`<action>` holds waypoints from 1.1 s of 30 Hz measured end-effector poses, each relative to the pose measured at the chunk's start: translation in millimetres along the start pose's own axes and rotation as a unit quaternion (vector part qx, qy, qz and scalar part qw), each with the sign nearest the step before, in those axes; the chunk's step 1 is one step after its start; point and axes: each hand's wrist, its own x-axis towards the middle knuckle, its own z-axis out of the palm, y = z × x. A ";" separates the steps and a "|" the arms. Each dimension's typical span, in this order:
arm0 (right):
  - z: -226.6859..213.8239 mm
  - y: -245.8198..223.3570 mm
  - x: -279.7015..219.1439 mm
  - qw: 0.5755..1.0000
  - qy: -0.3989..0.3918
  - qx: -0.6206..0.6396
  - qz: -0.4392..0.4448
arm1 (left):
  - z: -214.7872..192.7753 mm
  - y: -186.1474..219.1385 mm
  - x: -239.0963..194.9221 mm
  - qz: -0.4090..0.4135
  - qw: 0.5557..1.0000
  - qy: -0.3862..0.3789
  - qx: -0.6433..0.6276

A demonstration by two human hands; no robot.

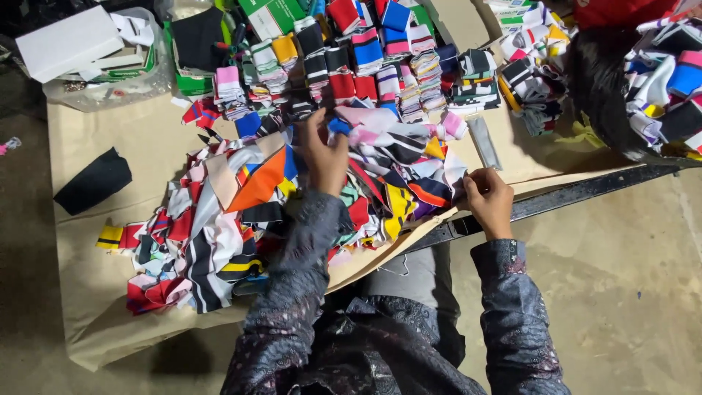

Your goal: The person folds various colorful fabric strips by hand on a table covered with a beige cloth. They pick up individual strips, fold them into smaller rectangles, and place them back onto the pile.

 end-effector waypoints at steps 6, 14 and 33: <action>1.9 16.6 0.4 0.998 0.050 0.036 -0.020 | 3.8 39.5 -68.5 0.240 0.960 0.038 -0.138; 5.4 34.2 0.3 0.991 0.108 0.073 -0.033 | 25.6 37.0 -142.2 0.154 0.889 -0.430 0.002; -87.7 -57.1 -78.8 0.978 -0.186 0.031 -0.089 | -12.2 90.8 -169.0 0.119 0.850 -0.484 -0.167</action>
